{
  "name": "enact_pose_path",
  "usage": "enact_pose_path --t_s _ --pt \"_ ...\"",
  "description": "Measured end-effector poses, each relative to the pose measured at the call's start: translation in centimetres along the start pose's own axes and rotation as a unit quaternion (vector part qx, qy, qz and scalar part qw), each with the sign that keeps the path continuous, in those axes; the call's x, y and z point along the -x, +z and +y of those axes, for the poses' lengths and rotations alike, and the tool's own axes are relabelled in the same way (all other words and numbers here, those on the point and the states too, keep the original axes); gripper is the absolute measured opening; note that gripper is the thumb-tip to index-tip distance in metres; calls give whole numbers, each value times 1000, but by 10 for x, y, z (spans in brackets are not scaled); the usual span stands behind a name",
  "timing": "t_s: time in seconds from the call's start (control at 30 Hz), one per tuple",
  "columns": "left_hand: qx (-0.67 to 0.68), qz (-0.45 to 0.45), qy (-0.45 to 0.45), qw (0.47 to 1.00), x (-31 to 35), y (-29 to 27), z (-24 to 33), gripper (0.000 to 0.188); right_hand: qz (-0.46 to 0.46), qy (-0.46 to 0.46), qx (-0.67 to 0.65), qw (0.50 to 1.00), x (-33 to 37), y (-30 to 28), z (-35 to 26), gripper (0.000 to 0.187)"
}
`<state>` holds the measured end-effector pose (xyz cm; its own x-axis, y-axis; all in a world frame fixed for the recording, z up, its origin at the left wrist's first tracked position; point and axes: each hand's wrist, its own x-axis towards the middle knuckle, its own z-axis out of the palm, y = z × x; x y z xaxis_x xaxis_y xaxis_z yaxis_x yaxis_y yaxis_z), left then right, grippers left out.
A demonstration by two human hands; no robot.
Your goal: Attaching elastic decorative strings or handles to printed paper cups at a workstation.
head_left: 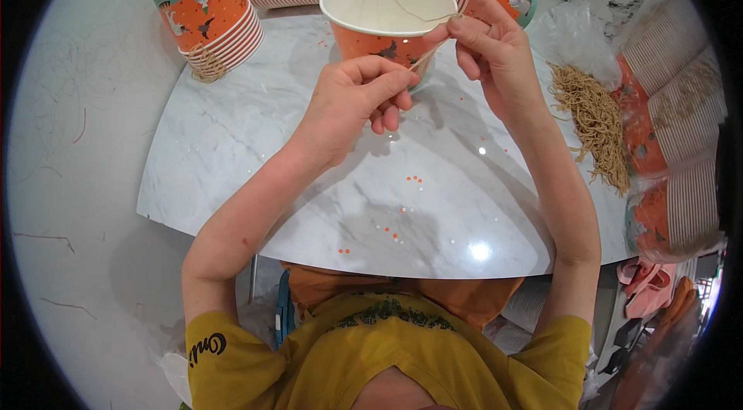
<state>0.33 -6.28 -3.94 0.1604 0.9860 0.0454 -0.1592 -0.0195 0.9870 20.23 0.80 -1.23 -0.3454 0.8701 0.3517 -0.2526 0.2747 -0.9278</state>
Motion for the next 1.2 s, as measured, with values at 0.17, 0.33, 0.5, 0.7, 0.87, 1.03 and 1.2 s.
enact_pose_path --t_s 0.17,0.33,0.5,0.7,0.87,1.03,1.2 --pt "-14 9 -6 1000 -1 -1 1 19 8 -21 -3 1000 -6 -12 0 57" --pt "-34 18 -2 999 -1 -1 2 19 21 -28 3 999 -7 -13 -1 55" --pt "-40 20 -3 999 -2 -2 2 19 23 -49 13 998 -8 -18 -5 53" --pt "-53 28 -2 998 -2 -2 3 17 25 -34 54 998 -7 -16 3 51" --pt "-71 31 11 997 -2 -2 3 18 34 -22 67 997 -7 -15 5 49" --pt "-84 25 14 996 3 1 8 18 46 -8 73 996 -6 -15 6 46" --pt "-87 23 16 996 5 1 8 18 53 -10 70 996 -6 -15 6 44"
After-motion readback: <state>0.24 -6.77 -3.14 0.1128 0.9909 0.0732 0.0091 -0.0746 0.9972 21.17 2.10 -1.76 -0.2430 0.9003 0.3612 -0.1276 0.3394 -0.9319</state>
